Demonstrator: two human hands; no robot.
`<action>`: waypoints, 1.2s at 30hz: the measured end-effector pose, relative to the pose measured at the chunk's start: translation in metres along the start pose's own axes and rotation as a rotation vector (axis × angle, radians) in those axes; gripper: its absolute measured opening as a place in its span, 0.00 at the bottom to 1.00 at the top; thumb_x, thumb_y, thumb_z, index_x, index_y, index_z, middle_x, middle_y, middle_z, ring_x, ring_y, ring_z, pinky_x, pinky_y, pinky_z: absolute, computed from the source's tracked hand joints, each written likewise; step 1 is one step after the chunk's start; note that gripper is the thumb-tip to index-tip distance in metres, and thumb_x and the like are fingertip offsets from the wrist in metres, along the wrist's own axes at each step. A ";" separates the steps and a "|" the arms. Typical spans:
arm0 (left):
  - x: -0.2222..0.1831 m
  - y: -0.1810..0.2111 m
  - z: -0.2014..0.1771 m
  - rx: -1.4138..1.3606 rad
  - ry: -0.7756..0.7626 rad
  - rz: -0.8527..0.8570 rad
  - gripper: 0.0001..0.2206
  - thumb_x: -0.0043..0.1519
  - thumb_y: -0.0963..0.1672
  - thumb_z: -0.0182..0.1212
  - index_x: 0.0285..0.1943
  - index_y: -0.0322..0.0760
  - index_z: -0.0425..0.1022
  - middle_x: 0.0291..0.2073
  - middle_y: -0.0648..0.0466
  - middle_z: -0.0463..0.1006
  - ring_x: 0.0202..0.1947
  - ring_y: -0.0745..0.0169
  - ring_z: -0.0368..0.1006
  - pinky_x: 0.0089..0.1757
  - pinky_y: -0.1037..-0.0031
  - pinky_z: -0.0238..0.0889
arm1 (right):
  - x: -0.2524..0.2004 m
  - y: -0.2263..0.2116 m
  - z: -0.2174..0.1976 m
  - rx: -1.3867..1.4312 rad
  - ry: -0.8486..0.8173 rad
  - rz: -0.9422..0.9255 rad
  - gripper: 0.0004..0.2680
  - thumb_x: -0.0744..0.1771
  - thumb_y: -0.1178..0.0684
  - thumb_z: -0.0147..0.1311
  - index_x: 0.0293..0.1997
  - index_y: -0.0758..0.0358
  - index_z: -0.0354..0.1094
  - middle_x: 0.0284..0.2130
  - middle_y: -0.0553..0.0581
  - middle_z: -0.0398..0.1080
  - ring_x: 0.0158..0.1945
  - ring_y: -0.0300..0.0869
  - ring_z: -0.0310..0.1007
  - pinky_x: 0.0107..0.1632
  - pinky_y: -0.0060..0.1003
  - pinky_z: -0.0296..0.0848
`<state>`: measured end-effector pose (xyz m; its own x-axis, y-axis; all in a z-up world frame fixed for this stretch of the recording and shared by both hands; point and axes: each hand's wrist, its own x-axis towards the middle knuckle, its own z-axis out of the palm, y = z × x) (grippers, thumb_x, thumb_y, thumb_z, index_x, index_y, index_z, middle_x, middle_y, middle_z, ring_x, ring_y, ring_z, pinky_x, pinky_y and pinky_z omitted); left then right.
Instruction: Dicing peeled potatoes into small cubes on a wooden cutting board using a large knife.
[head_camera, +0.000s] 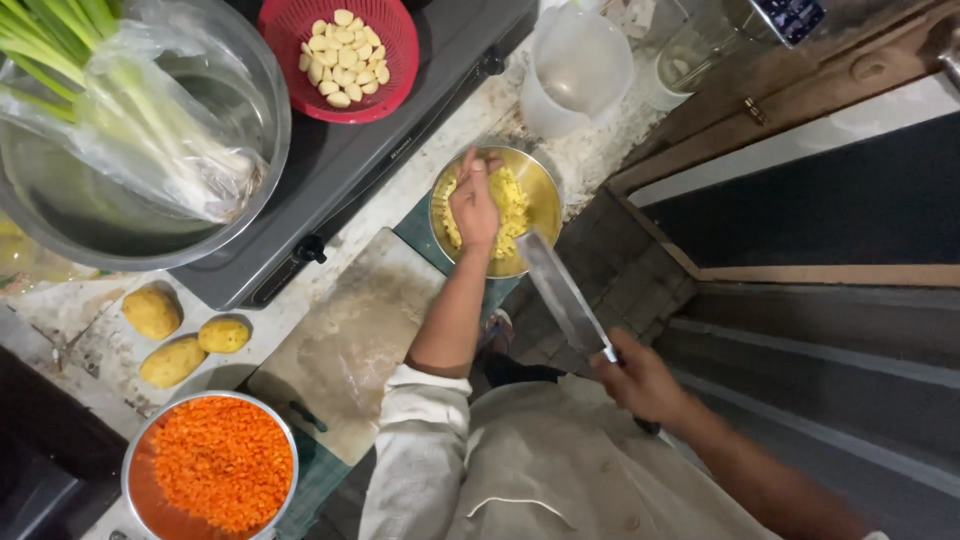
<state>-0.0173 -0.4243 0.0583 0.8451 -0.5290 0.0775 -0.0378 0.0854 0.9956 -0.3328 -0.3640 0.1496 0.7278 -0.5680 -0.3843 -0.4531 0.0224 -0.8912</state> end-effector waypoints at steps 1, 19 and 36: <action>0.001 0.008 -0.003 0.003 0.004 0.001 0.21 0.72 0.49 0.41 0.44 0.40 0.83 0.47 0.48 0.81 0.64 0.51 0.65 0.67 0.60 0.41 | 0.000 0.000 -0.007 0.001 -0.004 -0.001 0.03 0.66 0.59 0.48 0.35 0.64 0.67 0.13 0.50 0.67 0.13 0.38 0.66 0.17 0.33 0.65; -0.007 -0.049 -0.020 0.591 -0.450 0.202 0.23 0.46 0.40 0.72 0.53 0.43 0.76 0.54 0.49 0.66 0.65 0.47 0.58 0.64 0.65 0.56 | 0.035 -0.009 -0.017 0.246 -0.008 -0.305 0.02 0.65 0.63 0.48 0.35 0.63 0.60 0.11 0.52 0.62 0.11 0.40 0.64 0.15 0.37 0.65; -0.016 0.011 -0.075 0.599 -0.409 -0.022 0.13 0.59 0.55 0.60 0.44 0.51 0.78 0.36 0.54 0.81 0.43 0.46 0.78 0.48 0.56 0.71 | 0.027 -0.014 0.021 0.361 0.166 -0.297 0.03 0.66 0.64 0.45 0.40 0.66 0.62 0.12 0.54 0.58 0.12 0.40 0.57 0.15 0.40 0.61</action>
<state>0.0090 -0.3520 0.0637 0.5865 -0.8087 -0.0459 -0.4082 -0.3441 0.8456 -0.2959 -0.3621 0.1470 0.6932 -0.7159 -0.0835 -0.0099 0.1064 -0.9943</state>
